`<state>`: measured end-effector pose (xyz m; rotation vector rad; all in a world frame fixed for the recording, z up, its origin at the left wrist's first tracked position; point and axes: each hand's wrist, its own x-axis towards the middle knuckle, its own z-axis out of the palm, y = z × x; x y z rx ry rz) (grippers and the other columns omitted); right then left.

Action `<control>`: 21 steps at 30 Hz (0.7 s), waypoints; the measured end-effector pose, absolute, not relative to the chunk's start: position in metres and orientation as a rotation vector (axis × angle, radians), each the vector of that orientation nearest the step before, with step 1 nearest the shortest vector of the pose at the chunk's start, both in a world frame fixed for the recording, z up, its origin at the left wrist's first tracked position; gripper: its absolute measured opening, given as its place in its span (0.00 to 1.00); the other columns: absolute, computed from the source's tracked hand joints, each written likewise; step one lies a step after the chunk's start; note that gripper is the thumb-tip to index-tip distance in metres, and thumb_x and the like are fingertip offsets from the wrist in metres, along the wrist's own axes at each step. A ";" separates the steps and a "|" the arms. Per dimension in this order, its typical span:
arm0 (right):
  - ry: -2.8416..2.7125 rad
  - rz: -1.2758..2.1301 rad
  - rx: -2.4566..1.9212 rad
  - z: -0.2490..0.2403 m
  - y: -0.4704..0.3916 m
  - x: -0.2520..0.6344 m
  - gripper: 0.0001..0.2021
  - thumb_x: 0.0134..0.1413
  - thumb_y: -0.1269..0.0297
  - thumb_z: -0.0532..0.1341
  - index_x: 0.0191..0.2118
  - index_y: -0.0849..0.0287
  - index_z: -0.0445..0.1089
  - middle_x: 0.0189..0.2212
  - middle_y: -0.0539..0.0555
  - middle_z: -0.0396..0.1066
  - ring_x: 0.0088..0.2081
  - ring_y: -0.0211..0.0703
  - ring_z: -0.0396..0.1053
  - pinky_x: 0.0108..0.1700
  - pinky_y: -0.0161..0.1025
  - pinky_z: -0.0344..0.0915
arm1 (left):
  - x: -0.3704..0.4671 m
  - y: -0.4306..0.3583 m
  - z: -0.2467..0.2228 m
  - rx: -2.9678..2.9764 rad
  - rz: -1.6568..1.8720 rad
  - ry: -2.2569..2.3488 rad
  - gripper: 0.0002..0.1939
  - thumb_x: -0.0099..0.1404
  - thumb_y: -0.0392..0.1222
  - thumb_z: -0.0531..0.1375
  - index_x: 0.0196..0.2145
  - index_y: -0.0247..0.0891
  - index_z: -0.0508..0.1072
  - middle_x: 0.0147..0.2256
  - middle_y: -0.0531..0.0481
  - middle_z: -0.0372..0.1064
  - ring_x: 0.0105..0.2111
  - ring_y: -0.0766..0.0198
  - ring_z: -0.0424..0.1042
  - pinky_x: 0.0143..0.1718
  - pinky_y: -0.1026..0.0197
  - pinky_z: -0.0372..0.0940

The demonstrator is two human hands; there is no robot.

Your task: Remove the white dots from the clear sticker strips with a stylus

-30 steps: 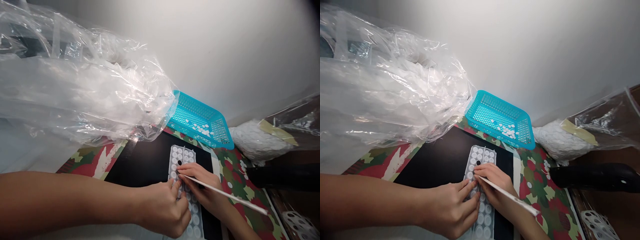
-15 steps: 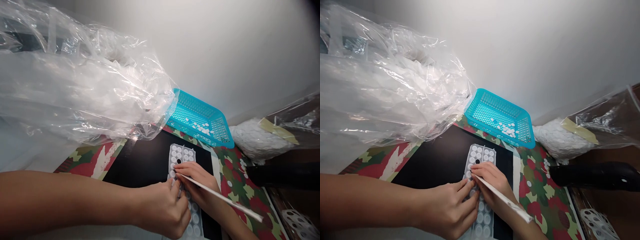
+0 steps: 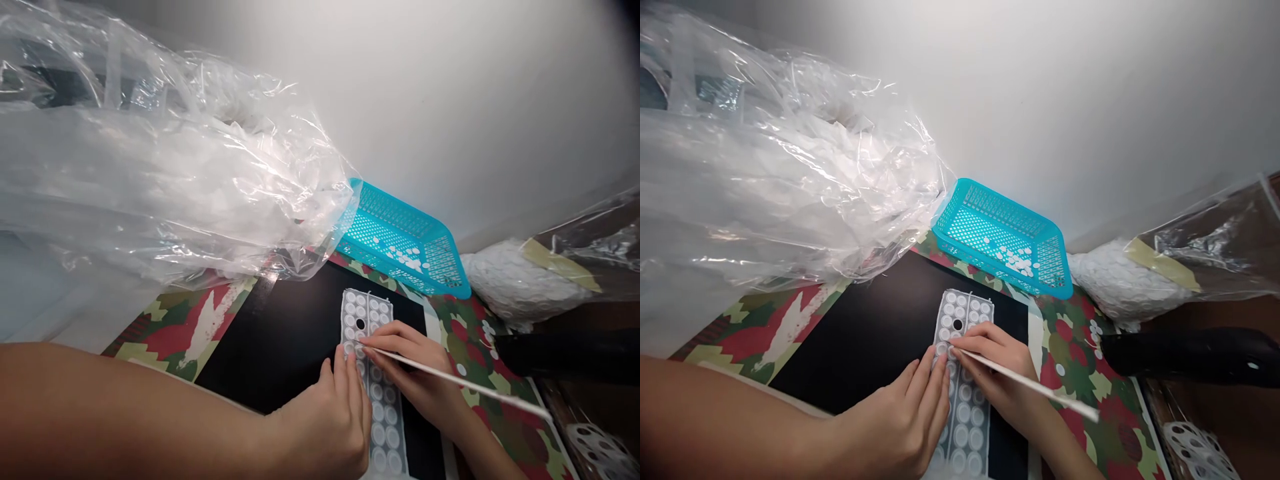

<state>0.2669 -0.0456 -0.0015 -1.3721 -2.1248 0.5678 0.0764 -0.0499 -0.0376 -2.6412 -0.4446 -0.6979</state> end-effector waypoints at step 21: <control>-1.865 0.723 -1.389 -0.012 -0.050 0.270 0.02 0.54 0.67 0.64 0.34 0.56 0.76 0.26 0.51 0.75 0.26 0.39 0.73 0.28 0.33 0.71 | 0.076 -0.051 -0.035 -2.663 -0.655 -0.445 0.18 0.62 0.34 0.51 0.43 0.18 0.73 0.42 0.26 0.72 0.41 0.42 0.75 0.33 0.50 0.72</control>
